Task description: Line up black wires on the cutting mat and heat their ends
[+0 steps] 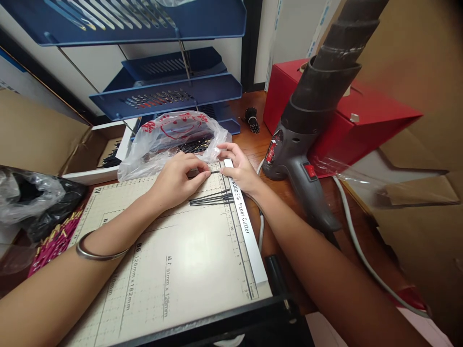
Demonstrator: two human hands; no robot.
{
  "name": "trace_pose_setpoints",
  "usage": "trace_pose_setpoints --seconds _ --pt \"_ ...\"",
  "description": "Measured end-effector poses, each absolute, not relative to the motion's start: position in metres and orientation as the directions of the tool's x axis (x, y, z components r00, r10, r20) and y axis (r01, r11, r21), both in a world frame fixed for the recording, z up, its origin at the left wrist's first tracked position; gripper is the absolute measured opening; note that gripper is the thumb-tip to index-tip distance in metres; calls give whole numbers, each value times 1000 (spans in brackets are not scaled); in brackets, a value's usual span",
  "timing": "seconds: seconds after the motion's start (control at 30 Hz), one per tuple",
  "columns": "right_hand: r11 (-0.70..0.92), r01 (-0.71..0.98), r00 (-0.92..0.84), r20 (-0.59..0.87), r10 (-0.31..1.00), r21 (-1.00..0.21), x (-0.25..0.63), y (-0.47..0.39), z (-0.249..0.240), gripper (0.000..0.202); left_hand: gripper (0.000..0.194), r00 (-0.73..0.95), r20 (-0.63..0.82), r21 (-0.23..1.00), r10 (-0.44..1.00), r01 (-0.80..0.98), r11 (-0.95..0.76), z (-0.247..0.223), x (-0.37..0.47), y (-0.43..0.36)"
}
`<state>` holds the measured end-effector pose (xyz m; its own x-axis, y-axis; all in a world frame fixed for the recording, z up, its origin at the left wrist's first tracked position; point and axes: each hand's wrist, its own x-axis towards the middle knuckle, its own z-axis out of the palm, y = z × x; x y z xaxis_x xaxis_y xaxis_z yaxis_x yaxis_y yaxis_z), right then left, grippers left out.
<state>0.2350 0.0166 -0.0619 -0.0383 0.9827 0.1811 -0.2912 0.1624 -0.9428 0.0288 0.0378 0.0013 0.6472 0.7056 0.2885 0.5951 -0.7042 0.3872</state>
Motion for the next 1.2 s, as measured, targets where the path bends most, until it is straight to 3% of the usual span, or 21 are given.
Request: trace_pose_setpoints --seconds 0.37,0.53,0.77,1.2 --pt "66 -361 21 63 998 -930 232 16 -57 54 34 636 293 381 714 607 -697 1 30 38" --pt "30 -373 32 19 999 -928 231 17 -57 58 34 640 264 414 722 601 -684 0 28 39" --pt "58 -343 29 51 998 -937 230 17 -56 57 36 589 252 483 768 611 -627 2 28 36" --pt "72 -313 11 72 997 -947 230 16 -55 59 33 614 248 475 749 597 -646 5 29 37"
